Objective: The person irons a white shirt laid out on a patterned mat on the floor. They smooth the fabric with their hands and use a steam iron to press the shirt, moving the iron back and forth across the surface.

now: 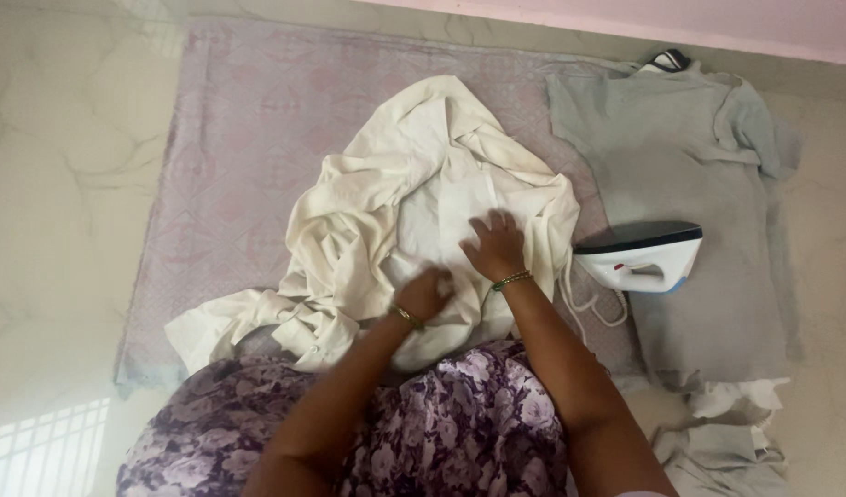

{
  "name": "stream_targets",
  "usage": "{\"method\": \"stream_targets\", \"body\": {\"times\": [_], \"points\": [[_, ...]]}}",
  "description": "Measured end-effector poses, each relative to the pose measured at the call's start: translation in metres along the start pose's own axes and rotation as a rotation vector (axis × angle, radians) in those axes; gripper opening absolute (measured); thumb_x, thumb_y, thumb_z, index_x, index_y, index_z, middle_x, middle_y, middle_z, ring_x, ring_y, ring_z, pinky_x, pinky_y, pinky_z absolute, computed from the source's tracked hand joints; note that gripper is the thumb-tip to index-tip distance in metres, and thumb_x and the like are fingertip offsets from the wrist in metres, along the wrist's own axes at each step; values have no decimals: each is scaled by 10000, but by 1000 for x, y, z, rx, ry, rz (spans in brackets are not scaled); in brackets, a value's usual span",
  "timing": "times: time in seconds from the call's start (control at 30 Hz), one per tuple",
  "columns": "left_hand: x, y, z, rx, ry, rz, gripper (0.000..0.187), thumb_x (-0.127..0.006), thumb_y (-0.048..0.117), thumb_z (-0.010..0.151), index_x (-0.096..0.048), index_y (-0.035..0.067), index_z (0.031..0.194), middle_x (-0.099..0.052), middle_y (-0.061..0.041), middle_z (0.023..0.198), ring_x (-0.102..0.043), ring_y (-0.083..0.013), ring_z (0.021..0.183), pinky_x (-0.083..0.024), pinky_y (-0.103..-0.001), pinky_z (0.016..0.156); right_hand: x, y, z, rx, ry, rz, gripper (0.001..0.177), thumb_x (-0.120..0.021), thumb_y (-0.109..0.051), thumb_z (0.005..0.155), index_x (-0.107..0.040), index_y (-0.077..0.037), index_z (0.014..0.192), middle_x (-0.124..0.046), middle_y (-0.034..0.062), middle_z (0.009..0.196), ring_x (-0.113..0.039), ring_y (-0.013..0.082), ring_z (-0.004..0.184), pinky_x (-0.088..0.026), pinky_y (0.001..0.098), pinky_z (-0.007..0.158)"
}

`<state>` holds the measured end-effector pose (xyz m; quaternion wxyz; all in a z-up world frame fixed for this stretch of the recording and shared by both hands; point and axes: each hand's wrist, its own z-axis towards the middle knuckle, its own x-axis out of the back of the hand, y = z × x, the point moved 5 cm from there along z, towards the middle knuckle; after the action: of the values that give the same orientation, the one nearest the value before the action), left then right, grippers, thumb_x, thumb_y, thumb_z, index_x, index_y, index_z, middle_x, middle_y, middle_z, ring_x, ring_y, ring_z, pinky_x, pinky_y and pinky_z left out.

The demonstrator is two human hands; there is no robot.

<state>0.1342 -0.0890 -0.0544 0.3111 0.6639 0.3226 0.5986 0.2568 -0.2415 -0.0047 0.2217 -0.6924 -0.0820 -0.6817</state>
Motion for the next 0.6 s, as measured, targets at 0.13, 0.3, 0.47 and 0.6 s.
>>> {"method": "stream_targets", "body": {"times": [0.13,0.3,0.47,0.6], "points": [[116,2,57,162,263,412,809,-776,381,883,-380,92,1526,-148,-223,1661,-653,-368,1099,-551,-479,933,-25,49,5,-241,-162,27,660,-679,-524,862,-523,-204,1418,-414,233,1498,-369,466,1405,-346,652,1096],[178,-27,100,423,44,477,1021,-788,363,818,-164,270,1622,-67,-116,1716,-652,-358,1095,-574,-444,882,-41,74,4,-499,-385,-8,720,-653,-514,873,-407,-234,1489,-309,203,1560,-401,448,1383,-324,732,1060],[172,-94,157,388,133,605,520,-682,331,908,-485,163,1359,-503,-167,1337,-643,-384,1108,-532,-502,918,-30,68,6,-475,-310,29,635,-647,-501,895,-493,-223,1445,-372,233,1539,-486,438,1373,-466,590,1055],[265,-153,198,432,625,398,294,-627,283,956,-673,63,1144,-702,-207,1134,-645,-420,1071,-511,-539,910,-30,77,7,-495,-293,83,659,-668,-479,879,-476,-226,1456,-309,220,1581,-484,428,1351,-465,564,1047]]}}
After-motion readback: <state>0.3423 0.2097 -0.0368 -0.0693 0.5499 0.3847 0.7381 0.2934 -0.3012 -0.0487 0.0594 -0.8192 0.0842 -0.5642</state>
